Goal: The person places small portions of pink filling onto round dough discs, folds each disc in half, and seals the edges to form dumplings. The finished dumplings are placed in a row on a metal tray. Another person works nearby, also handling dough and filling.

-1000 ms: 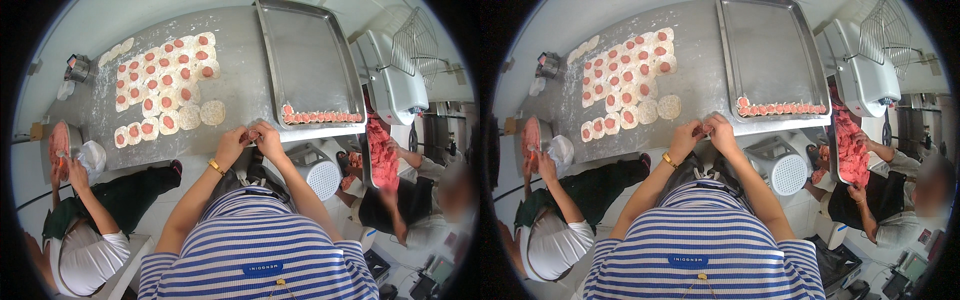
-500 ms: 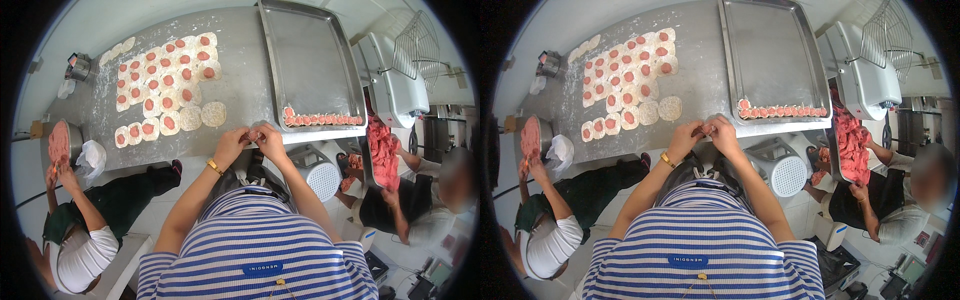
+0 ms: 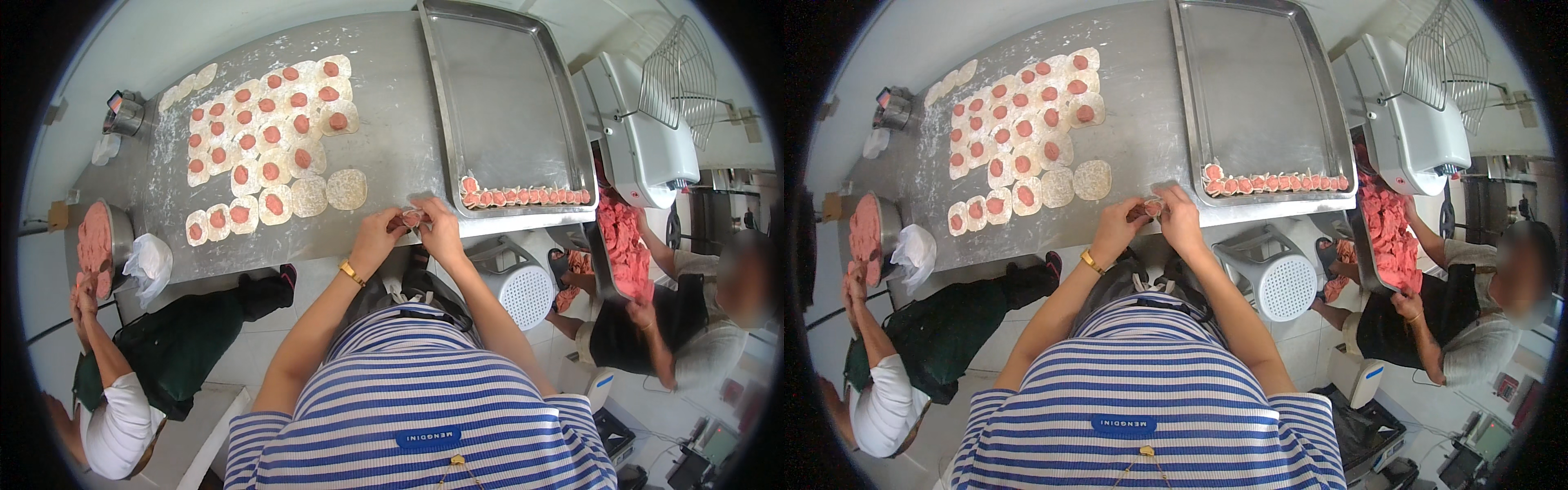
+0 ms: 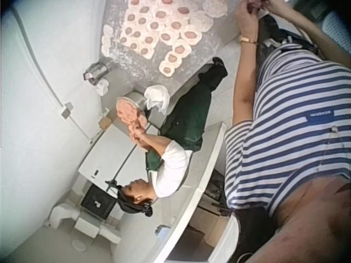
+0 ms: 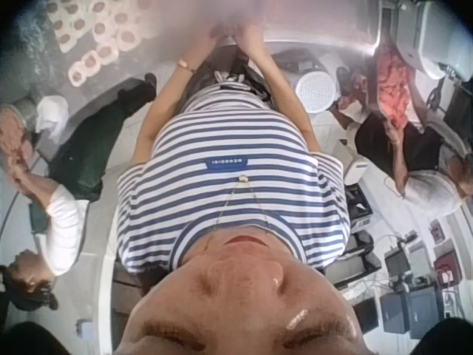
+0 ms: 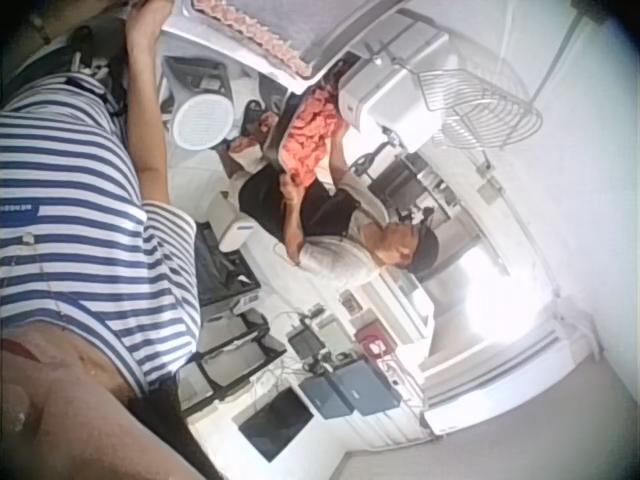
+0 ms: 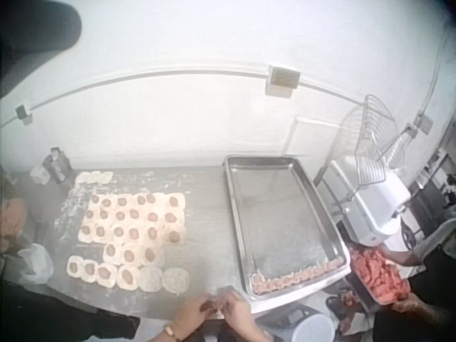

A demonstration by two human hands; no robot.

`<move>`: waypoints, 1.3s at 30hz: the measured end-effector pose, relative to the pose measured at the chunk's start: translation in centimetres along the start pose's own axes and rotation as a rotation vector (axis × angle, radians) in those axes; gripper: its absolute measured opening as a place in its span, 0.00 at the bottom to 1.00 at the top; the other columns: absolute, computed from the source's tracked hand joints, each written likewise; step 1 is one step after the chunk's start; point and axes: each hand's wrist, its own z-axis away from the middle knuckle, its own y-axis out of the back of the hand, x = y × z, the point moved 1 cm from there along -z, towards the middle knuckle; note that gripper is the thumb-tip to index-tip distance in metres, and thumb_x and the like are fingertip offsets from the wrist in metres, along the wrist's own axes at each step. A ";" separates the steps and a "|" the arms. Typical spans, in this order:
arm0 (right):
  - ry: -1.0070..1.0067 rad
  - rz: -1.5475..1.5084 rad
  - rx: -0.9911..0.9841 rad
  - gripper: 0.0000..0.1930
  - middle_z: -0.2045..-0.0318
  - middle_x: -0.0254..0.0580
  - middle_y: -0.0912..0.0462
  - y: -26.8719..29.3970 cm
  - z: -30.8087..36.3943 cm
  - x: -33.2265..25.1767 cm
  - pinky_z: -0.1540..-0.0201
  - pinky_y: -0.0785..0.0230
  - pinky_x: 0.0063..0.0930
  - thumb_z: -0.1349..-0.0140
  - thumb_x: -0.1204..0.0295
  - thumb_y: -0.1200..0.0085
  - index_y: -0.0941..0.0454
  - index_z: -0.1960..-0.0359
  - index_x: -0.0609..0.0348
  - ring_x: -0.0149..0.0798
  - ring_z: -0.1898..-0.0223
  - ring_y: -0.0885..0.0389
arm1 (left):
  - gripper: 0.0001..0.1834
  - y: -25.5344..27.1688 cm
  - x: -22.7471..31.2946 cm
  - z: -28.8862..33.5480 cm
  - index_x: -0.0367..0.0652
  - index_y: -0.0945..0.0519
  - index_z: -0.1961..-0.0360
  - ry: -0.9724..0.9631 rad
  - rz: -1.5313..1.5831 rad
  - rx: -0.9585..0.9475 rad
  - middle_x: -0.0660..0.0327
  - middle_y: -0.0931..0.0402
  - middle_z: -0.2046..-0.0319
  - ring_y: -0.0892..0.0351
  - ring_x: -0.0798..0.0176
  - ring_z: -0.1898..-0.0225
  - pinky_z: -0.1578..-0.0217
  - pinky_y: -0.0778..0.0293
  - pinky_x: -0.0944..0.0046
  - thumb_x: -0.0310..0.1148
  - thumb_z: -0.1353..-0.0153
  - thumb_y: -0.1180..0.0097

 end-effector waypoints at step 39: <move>-0.173 -0.046 0.072 0.20 0.60 0.39 0.19 15.2 -8.5 3.1 0.64 0.26 0.28 0.57 0.90 0.49 0.18 0.63 0.56 0.38 0.61 0.19 | 0.16 28.4 -12.6 -3.2 0.38 0.18 0.69 0.547 -0.755 0.393 0.48 0.19 0.70 0.19 0.47 0.67 0.64 0.26 0.55 0.36 0.59 0.33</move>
